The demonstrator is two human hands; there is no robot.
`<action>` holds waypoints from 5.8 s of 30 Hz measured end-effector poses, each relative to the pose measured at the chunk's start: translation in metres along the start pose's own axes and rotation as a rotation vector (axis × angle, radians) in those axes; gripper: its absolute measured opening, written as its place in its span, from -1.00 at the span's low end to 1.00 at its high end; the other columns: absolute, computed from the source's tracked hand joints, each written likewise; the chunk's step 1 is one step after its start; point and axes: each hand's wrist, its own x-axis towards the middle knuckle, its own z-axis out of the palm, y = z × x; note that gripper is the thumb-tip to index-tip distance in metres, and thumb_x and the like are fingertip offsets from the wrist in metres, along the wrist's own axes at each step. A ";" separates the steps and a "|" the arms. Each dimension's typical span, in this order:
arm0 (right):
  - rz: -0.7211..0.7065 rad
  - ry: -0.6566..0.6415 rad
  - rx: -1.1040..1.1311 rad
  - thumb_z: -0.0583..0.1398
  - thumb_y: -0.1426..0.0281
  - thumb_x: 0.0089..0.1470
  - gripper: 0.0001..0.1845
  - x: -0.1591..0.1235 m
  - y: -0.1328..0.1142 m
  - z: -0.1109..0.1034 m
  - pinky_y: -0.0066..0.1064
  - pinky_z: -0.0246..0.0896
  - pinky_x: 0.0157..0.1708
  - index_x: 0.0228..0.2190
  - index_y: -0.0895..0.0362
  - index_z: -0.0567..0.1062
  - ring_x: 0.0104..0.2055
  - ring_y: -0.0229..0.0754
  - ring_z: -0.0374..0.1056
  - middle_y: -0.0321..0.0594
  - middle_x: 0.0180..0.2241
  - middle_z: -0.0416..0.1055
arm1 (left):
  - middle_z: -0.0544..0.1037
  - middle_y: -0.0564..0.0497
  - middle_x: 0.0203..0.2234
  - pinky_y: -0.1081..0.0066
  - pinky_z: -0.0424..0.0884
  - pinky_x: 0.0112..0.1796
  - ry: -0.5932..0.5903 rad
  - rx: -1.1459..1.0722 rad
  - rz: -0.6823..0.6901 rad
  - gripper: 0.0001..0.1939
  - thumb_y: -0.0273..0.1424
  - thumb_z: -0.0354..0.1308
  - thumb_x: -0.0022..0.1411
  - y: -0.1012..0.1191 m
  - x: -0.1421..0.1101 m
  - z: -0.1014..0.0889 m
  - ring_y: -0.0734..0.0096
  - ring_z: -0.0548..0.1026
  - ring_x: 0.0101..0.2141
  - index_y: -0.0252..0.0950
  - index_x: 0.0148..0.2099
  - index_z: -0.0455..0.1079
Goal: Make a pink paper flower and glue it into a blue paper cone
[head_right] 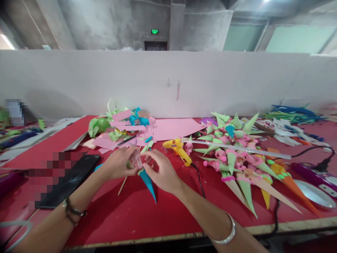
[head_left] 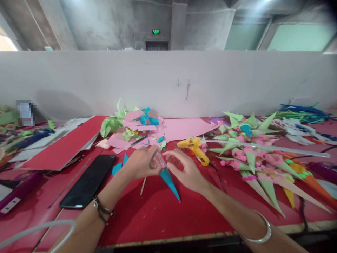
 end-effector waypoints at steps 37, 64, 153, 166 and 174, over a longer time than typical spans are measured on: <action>-0.028 -0.088 0.224 -0.02 0.62 -0.19 -0.52 0.001 -0.003 -0.004 -0.28 0.10 -0.01 -0.23 0.06 0.46 -0.02 -0.18 0.21 -0.22 -0.11 0.34 | 0.39 -0.04 -0.24 0.34 0.29 -0.22 0.184 -0.325 0.035 -0.31 -0.17 0.17 -0.06 0.007 -0.002 -0.002 0.28 0.37 -0.22 -0.19 0.10 0.02; 0.056 -0.239 0.061 0.06 0.47 -0.08 -0.68 -0.004 -0.006 0.000 -0.32 0.17 -0.14 -0.22 0.13 0.41 -0.19 -0.19 0.29 -0.17 -0.23 0.38 | 0.29 0.16 -0.59 0.57 0.12 -0.53 0.254 -0.627 -0.284 -0.85 -0.35 -0.10 0.16 0.020 0.003 0.007 0.60 0.19 -0.58 -0.29 -0.37 0.23; 0.194 0.118 0.356 0.16 0.41 -0.07 -0.87 0.005 0.009 0.002 -0.50 0.26 -0.46 -0.41 0.13 0.49 -0.49 -0.34 0.31 -0.31 -0.50 0.42 | 0.42 0.02 -0.50 0.47 0.27 -0.41 0.024 -0.995 -0.218 -0.81 -0.32 0.02 0.10 0.018 0.006 0.015 0.49 0.35 -0.46 -0.35 -0.33 0.32; 0.024 0.102 0.089 0.14 0.43 -0.04 -0.91 0.002 0.008 -0.001 -0.43 0.27 -0.41 -0.42 0.12 0.46 -0.43 -0.27 0.34 -0.26 -0.47 0.42 | 0.34 0.10 -0.60 0.54 0.17 -0.48 -0.070 -1.176 -0.299 -0.75 -0.25 0.04 0.10 0.014 0.005 0.020 0.60 0.24 -0.55 -0.36 -0.40 0.36; -0.072 0.129 0.004 0.12 0.49 -0.03 -0.93 0.004 0.004 -0.001 -0.46 0.21 -0.42 -0.45 0.12 0.41 -0.43 -0.29 0.27 -0.29 -0.49 0.32 | 0.29 0.12 -0.59 0.55 0.11 -0.50 -0.074 -1.301 -0.271 -0.79 -0.27 0.08 0.07 0.015 0.004 0.024 0.61 0.20 -0.55 -0.35 -0.40 0.31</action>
